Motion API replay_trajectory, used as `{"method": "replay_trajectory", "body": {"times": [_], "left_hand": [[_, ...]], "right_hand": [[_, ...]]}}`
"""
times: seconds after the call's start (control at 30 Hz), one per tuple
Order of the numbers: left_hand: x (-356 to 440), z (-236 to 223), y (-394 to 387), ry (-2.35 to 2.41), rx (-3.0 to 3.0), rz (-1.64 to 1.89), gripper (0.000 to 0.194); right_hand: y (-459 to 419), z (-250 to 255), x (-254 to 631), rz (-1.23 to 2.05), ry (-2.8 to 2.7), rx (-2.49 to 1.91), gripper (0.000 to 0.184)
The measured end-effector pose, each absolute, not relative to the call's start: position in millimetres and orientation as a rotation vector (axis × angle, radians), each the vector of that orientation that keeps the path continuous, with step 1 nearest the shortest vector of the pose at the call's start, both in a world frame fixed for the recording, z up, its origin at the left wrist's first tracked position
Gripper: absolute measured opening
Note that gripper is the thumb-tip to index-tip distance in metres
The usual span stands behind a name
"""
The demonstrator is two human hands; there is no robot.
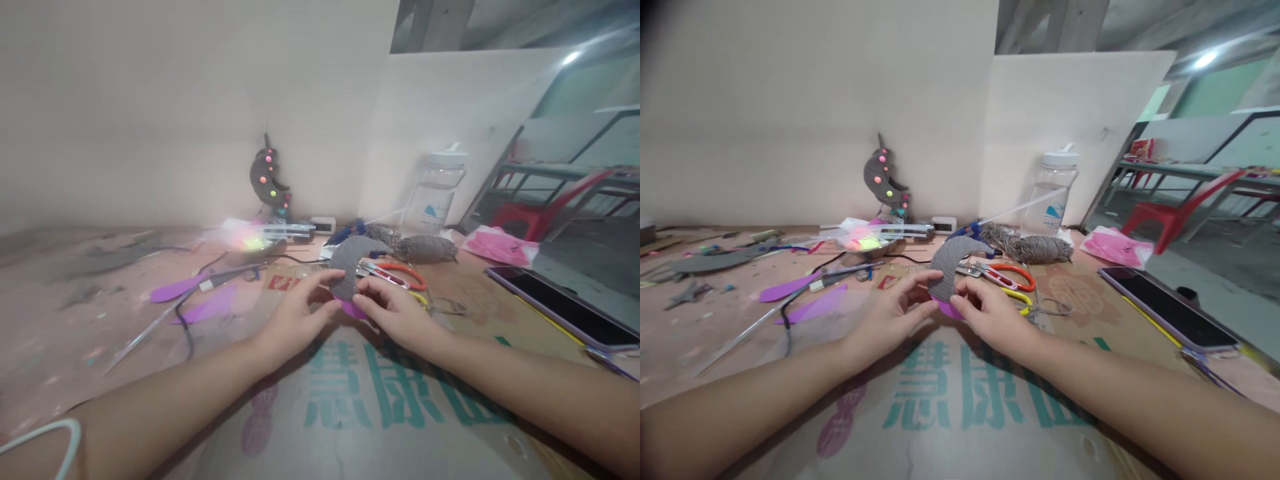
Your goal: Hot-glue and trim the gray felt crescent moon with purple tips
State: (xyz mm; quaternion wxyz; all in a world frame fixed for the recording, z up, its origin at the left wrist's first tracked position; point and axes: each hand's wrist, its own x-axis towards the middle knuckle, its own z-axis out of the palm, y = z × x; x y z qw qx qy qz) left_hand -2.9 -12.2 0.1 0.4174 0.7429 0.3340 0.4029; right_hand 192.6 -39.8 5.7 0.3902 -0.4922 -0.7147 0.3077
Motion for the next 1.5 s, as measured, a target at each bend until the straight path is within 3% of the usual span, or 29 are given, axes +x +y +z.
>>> {"method": "replay_trajectory", "body": {"times": [0.9,1.17,1.4,1.5], "left_hand": [[-4,4,-13,0.871,1.852,1.085,0.029],[-2,1,-5,0.710,1.569,1.116,0.051],[-4,-1,1,0.917,1.647,1.098,0.031],[-4,-5,2,0.856,1.594,1.128,0.032]], "right_hand": [[-40,8,192,0.736,-1.857,-1.273,0.020],[-40,8,193,0.763,-1.765,-1.225,0.021],[-38,7,194,0.725,-1.752,-1.239,0.022],[-38,7,193,0.736,-1.770,-1.241,0.021]]}}
